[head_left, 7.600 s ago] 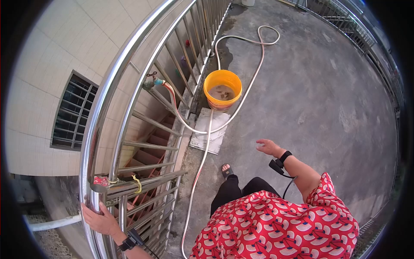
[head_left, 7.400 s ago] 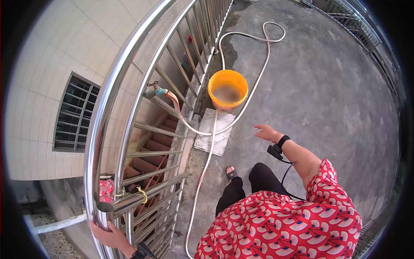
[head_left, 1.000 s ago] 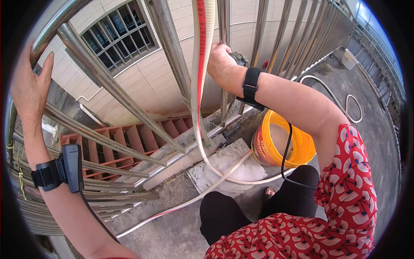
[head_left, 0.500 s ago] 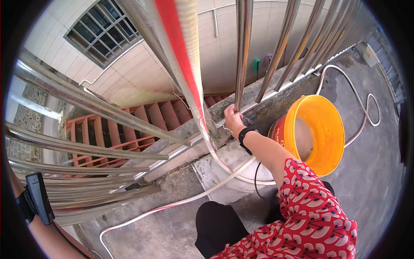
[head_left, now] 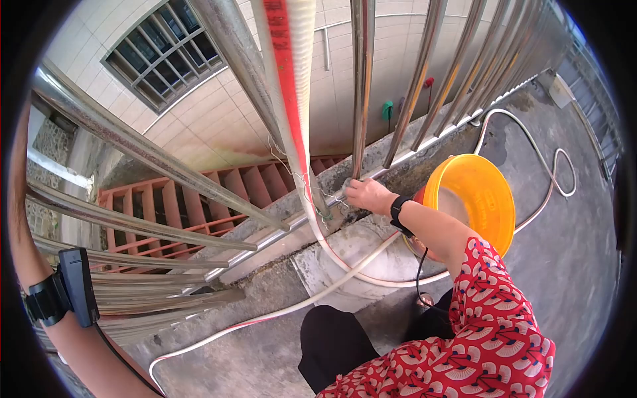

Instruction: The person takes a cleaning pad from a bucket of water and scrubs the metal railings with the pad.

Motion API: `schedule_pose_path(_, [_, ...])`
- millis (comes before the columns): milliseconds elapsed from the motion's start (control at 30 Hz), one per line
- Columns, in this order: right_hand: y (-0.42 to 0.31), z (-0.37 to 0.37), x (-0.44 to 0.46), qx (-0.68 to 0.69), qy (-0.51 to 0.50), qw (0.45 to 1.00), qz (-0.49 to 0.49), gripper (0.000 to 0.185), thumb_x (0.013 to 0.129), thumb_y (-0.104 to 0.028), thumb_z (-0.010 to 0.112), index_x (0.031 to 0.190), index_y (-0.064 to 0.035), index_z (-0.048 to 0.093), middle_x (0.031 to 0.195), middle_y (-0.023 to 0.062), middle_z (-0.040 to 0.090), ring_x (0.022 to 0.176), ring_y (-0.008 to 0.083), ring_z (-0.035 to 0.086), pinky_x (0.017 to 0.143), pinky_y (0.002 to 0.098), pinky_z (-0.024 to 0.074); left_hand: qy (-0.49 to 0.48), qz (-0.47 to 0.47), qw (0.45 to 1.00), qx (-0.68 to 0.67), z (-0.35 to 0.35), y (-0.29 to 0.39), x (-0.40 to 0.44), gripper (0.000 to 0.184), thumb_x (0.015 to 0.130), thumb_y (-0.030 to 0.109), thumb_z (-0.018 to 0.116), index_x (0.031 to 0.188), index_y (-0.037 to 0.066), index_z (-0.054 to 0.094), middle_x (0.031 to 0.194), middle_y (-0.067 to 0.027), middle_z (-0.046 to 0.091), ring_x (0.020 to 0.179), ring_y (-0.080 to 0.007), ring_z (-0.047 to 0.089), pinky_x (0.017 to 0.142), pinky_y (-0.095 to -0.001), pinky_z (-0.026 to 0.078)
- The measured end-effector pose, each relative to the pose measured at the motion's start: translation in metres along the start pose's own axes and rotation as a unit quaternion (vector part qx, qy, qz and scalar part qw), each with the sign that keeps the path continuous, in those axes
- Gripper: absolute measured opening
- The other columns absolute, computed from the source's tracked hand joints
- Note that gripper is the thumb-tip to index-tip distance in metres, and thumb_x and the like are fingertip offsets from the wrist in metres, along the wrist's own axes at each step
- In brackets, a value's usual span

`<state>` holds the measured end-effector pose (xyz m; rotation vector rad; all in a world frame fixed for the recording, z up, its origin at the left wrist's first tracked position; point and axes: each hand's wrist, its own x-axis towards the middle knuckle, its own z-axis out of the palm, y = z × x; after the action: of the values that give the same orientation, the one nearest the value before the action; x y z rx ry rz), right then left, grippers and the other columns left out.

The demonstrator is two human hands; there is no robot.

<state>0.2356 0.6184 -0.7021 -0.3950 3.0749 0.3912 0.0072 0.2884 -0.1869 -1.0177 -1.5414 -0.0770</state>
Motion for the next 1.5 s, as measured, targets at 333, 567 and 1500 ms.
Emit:
schedule_pose_path(333, [0.018,-0.031,-0.031,0.370,0.157,0.793,0.457,0.051,0.073,0.000,0.059,0.121,-0.0171,0.059,0.110,0.0128,0.060,0.096,0.0307,0.060,0.086,0.0374,0.0493,-0.010,0.040,0.992,0.122,-0.017,0.001,0.005,0.058,0.073,0.039,0.064,0.105,-0.008,0.048,0.103,-0.0237,0.055,0.089,-0.0320,0.051,0.080,-0.0467,0.043])
schedule_pose_path(567, [0.013,-0.059,0.007,0.839,0.355,0.275,0.308,0.066,0.079,0.002,0.060,0.139,-0.0161,0.039,0.108,0.0051,0.059,0.093,0.0162,0.058,0.081,0.0340,0.0489,-0.006,-0.009,0.999,0.051,-0.019,0.024,0.001,0.051,0.074,0.038,0.063,0.103,-0.004,0.056,0.095,-0.0150,0.065,0.093,-0.0302,0.057,0.085,-0.0422,0.044])
schedule_pose_path(1500, [0.024,-0.078,0.014,0.774,0.320,0.443,0.319,0.064,0.082,-0.008,0.066,0.137,-0.0080,0.032,0.114,0.0060,0.048,0.107,0.0166,0.045,0.094,0.0321,0.0364,-0.010,-0.108,0.989,0.096,0.006,-0.014,-0.003,0.054,0.085,0.037,0.065,0.125,0.002,0.052,0.110,-0.0137,0.064,0.102,-0.0227,0.062,0.090,-0.0350,0.046])
